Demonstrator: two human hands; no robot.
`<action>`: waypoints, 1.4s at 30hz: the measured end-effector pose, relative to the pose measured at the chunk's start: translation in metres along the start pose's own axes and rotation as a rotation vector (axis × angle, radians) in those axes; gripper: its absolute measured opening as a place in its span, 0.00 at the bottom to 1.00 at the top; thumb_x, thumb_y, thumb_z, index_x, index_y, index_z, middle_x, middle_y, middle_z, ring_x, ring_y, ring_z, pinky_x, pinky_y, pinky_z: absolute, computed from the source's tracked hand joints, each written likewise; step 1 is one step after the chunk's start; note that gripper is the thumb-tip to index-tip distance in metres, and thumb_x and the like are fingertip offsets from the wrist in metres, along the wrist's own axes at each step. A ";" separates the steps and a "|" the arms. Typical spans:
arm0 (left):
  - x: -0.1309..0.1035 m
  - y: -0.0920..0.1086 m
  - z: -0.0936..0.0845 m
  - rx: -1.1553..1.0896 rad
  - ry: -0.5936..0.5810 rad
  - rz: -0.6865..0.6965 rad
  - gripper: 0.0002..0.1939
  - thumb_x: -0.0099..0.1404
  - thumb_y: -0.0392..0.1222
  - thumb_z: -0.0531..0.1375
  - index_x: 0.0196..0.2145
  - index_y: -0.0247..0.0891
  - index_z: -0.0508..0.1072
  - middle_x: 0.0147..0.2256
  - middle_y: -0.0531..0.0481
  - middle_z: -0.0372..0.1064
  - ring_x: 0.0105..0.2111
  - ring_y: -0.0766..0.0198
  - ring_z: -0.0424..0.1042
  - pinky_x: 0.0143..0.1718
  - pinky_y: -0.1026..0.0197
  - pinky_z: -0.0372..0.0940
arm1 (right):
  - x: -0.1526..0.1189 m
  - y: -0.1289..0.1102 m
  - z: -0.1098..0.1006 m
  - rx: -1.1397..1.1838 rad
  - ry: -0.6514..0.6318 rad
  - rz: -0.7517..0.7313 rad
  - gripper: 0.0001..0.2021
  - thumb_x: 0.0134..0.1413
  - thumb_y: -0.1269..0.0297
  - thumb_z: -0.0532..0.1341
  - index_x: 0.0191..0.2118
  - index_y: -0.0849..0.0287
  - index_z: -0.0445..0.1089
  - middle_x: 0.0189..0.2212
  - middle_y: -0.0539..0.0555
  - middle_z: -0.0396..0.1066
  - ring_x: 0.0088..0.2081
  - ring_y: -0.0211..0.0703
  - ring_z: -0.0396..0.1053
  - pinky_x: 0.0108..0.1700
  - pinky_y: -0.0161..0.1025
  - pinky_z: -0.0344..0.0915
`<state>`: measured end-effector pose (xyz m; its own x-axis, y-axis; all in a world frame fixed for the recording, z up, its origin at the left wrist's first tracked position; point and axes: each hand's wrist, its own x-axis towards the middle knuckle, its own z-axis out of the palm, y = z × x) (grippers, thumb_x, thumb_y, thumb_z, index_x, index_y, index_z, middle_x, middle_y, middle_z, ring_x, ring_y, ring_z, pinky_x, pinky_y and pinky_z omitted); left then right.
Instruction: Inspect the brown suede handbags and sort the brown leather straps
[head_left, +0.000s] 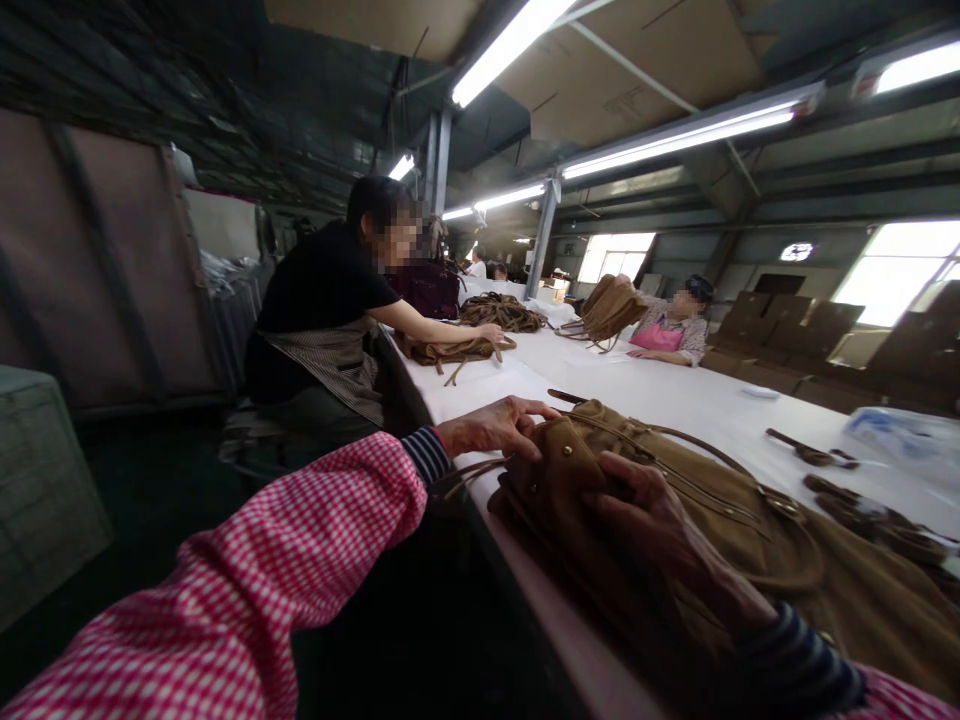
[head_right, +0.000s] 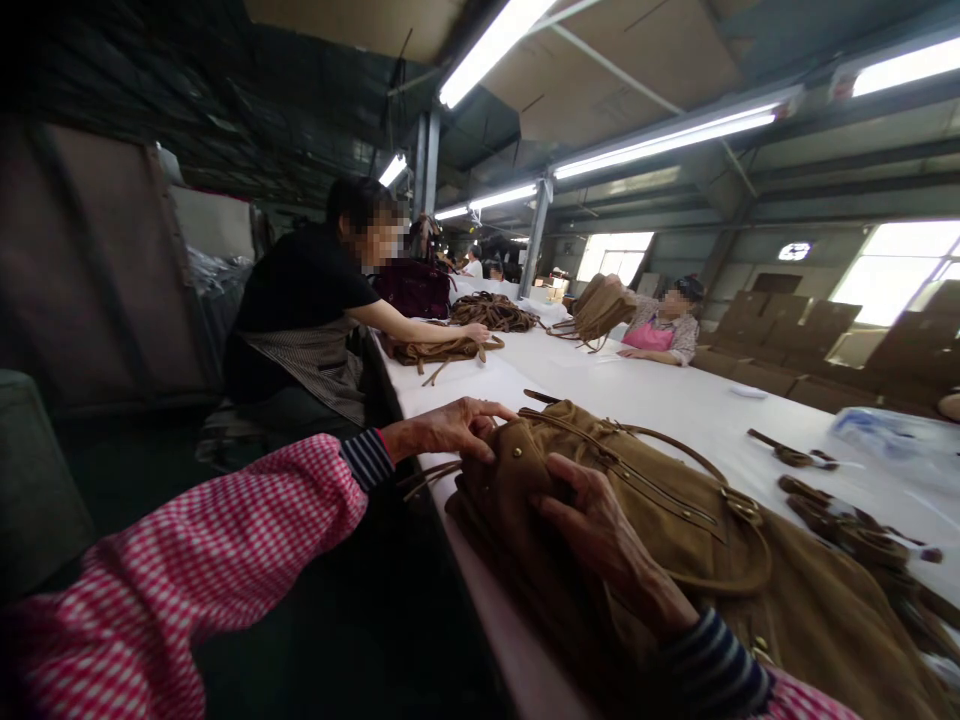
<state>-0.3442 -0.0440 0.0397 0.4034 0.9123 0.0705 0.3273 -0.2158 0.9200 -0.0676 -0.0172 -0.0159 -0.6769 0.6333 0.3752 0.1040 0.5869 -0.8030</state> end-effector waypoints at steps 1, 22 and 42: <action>-0.003 0.002 0.001 0.035 0.036 0.021 0.35 0.48 0.44 0.75 0.54 0.36 0.74 0.22 0.61 0.61 0.22 0.70 0.59 0.25 0.66 0.53 | -0.001 0.001 -0.001 -0.038 0.012 -0.003 0.11 0.57 0.55 0.63 0.38 0.59 0.71 0.31 0.50 0.69 0.32 0.42 0.64 0.31 0.35 0.63; -0.015 0.052 0.028 1.035 0.009 0.432 0.26 0.59 0.33 0.68 0.54 0.48 0.74 0.61 0.48 0.66 0.63 0.50 0.61 0.59 0.53 0.61 | -0.009 -0.003 0.014 -0.526 0.045 -0.203 0.07 0.56 0.67 0.59 0.31 0.54 0.58 0.26 0.46 0.61 0.26 0.38 0.56 0.30 0.37 0.52; -0.029 -0.027 0.020 0.907 0.047 0.363 0.15 0.76 0.41 0.50 0.44 0.46 0.77 0.61 0.44 0.69 0.65 0.51 0.62 0.61 0.45 0.63 | -0.026 -0.010 0.012 -0.461 -0.123 -0.184 0.22 0.66 0.49 0.59 0.61 0.50 0.66 0.49 0.58 0.68 0.45 0.48 0.69 0.46 0.45 0.69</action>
<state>-0.3476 -0.0714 0.0048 0.5811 0.7465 0.3242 0.7312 -0.6538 0.1946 -0.0597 -0.0460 -0.0230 -0.7923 0.4505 0.4115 0.2666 0.8622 -0.4307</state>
